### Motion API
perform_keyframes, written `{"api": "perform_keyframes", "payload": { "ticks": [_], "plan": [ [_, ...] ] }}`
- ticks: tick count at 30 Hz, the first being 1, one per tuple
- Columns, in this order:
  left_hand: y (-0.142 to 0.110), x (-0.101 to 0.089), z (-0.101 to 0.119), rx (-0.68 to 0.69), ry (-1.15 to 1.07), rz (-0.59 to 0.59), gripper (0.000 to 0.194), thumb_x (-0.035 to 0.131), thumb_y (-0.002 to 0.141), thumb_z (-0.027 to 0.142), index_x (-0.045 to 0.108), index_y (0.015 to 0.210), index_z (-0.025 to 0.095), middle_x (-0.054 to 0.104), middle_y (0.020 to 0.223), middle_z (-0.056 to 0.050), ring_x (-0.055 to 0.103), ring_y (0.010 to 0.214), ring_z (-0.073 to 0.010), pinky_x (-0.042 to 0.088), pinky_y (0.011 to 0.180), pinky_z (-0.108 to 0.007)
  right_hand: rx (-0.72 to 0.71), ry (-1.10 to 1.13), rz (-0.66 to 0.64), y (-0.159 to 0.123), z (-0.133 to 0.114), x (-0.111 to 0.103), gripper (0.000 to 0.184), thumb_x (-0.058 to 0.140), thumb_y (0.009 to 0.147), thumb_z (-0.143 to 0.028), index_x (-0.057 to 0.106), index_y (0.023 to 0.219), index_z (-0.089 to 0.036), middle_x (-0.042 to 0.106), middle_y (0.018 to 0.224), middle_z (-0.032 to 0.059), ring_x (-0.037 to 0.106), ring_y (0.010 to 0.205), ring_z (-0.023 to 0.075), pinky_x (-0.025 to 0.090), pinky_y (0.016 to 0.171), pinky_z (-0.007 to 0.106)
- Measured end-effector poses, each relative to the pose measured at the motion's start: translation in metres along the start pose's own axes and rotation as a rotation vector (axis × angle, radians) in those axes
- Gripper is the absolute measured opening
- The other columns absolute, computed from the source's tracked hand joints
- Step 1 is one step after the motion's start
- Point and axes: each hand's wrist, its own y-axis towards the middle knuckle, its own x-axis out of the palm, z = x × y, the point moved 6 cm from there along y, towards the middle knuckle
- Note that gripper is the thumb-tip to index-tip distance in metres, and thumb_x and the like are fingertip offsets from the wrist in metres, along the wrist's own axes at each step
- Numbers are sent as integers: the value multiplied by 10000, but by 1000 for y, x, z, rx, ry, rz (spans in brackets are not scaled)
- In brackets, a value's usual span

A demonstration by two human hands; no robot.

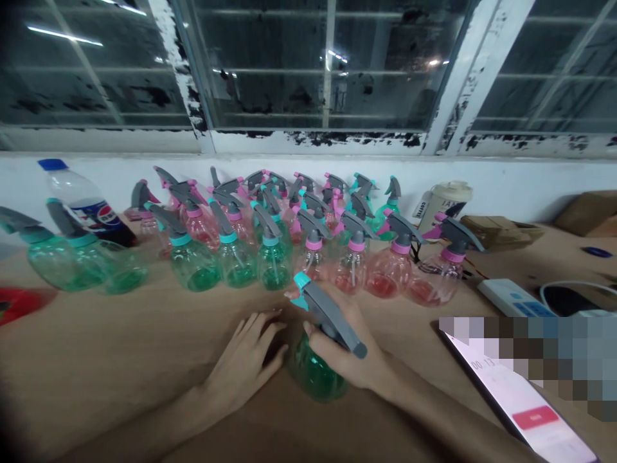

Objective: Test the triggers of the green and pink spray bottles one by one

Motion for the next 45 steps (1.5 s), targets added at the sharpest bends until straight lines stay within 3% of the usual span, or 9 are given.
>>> {"api": "perform_keyframes", "payload": {
  "ticks": [4,10,14,22,28,32,37,41,45],
  "plan": [
    [2,-1,1,2,-4,-11,217,490,848,191,528,1056,144,520,1177,-133,488,1048,-292,414,858,-489,-7,58,9,1,-6,0,99,499,749,-231,544,831,-266,608,750,5,592,645,173,509,630,307],
    [1,-1,0,16,-3,15,201,488,844,187,531,1039,159,521,1174,-122,490,1052,-289,419,853,-483,50,10,17,-5,1,-1,98,474,749,-200,524,803,-265,486,645,-40,481,541,132,443,509,256],
    [0,0,-2,25,2,26,200,477,853,192,528,1044,164,517,1176,-121,487,1061,-287,415,861,-483,48,57,21,-7,8,-1,225,460,735,-156,533,915,-271,470,669,-51,456,549,118,421,521,238],
    [1,1,-3,24,13,20,210,460,859,202,519,1058,167,528,1162,-119,509,1038,-284,427,847,-485,75,140,14,-8,11,2,268,456,730,-130,546,942,-267,488,665,-55,455,560,114,414,546,241],
    [1,0,-3,34,19,32,215,446,864,202,513,1064,166,533,1160,-125,509,1036,-289,420,850,-503,78,174,17,-8,12,3,132,461,732,-158,487,810,-261,480,624,-56,474,530,126,419,513,267],
    [2,-1,-3,41,-2,41,215,452,860,195,517,1063,169,536,1145,-116,510,1024,-282,427,842,-487,103,162,38,-7,9,2,69,498,777,-207,479,826,-252,488,629,-65,483,547,120,420,560,280],
    [2,-2,-1,38,3,30,230,450,864,192,515,1083,167,532,1147,-116,510,1027,-282,424,846,-488,103,163,40,-6,5,0,82,540,813,-232,493,879,-241,565,767,-48,538,674,112,425,659,270],
    [4,-2,-1,29,0,22,210,459,861,192,522,1058,163,532,1145,-120,508,1032,-286,421,849,-487,86,154,56,-5,7,-1,82,544,800,-220,466,816,-234,545,711,-52,521,611,112,417,601,270],
    [3,-2,-1,31,3,23,212,459,860,192,522,1061,166,535,1147,-122,512,1027,-290,424,840,-492,47,130,31,-5,6,-1,47,510,805,-188,486,822,-224,551,734,-33,546,647,126,430,637,284]
  ]
}}
